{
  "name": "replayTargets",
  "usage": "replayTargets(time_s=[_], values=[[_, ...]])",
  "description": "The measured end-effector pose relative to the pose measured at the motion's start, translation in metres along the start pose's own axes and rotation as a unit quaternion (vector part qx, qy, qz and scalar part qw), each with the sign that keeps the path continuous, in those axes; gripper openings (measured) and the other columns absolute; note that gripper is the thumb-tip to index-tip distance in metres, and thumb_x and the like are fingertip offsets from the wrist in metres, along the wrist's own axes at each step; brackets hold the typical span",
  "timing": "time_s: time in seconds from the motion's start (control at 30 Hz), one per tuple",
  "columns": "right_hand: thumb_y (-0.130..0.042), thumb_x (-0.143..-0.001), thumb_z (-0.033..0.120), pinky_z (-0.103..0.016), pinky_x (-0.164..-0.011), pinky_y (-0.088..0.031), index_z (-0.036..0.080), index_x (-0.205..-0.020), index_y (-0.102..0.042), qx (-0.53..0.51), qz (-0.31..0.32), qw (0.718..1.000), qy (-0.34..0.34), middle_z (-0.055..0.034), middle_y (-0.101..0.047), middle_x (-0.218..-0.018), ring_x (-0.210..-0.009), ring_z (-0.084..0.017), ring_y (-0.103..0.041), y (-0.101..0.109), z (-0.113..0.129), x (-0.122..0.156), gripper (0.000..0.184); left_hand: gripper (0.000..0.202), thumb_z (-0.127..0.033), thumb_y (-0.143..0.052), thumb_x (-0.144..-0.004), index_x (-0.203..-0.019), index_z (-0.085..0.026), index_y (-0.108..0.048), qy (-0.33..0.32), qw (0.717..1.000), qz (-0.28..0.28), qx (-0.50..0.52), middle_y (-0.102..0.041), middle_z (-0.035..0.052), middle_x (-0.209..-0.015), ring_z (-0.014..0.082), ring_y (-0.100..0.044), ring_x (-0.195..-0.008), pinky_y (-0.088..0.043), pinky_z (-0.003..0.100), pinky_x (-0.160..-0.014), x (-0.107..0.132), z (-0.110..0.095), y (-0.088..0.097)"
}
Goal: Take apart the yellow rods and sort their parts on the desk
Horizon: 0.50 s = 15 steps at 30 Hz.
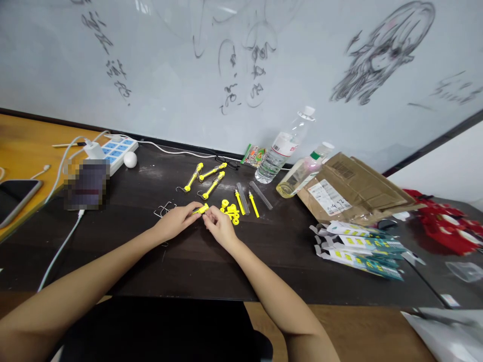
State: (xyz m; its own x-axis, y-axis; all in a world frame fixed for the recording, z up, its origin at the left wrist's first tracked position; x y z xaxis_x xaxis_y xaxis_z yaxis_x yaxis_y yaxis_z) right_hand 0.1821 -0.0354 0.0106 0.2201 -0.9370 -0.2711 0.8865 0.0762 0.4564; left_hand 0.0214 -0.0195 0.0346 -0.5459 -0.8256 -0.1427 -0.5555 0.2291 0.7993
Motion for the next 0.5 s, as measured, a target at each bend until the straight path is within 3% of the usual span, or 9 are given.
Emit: replayTargets(time_s=[0.3, 0.4, 0.5], values=[[-0.050, -0.086, 0.038, -0.022, -0.052, -0.035, 0.020, -0.075, -0.046, 0.030, -0.003, 0.999, 0.014, 0.0049, -0.045, -0.057, -0.051, -0.010, -0.043, -0.0012, 0.0046, 0.0006, 0.021, 0.034, -0.039, -0.038, -0.093, -0.121, -0.024, -0.051, -0.002, 1.000, -0.010, 0.018, -0.068, 0.0039, -0.092, 0.0207, -0.065, -0.082, -0.045, 0.027, -0.072, -0.0004, 0.0013, 0.0027], [-0.044, -0.090, 0.041, -0.023, -0.054, -0.039, 0.021, -0.077, -0.049, 0.004, -0.014, 1.000, 0.005, 0.0030, -0.048, -0.061, -0.055, -0.011, -0.047, 0.0005, 0.0086, 0.0016, 0.025, 0.034, -0.040, -0.035, -0.094, -0.119, -0.023, -0.051, 0.003, 0.997, -0.015, 0.074, -0.065, 0.0004, -0.077, 0.0154, -0.063, -0.065, -0.044, 0.024, -0.063, 0.0003, 0.0001, 0.0055], [-0.041, -0.091, 0.046, -0.023, -0.051, -0.041, 0.021, -0.078, -0.047, -0.055, -0.026, 0.998, -0.028, 0.0021, -0.050, -0.064, -0.054, -0.011, -0.049, 0.0036, 0.0083, 0.0024, 0.028, 0.037, -0.043, -0.031, -0.095, -0.119, -0.022, -0.049, 0.009, 0.986, 0.006, 0.163, -0.055, -0.0047, -0.062, 0.0092, -0.050, -0.042, -0.040, 0.020, -0.048, 0.0017, -0.0026, 0.0051]])
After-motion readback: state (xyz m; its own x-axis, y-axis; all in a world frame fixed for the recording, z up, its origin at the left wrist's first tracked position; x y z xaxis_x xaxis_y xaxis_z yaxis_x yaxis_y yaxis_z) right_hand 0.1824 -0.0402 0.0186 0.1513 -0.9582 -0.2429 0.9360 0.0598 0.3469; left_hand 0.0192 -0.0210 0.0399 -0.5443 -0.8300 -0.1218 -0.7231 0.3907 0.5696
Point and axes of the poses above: each hand's wrist, its own x-axis away from the middle knuckle, its own y-axis out of the back of the hand, z = x × y, the point moved 3 cm from there along -x, towards the middle knuckle
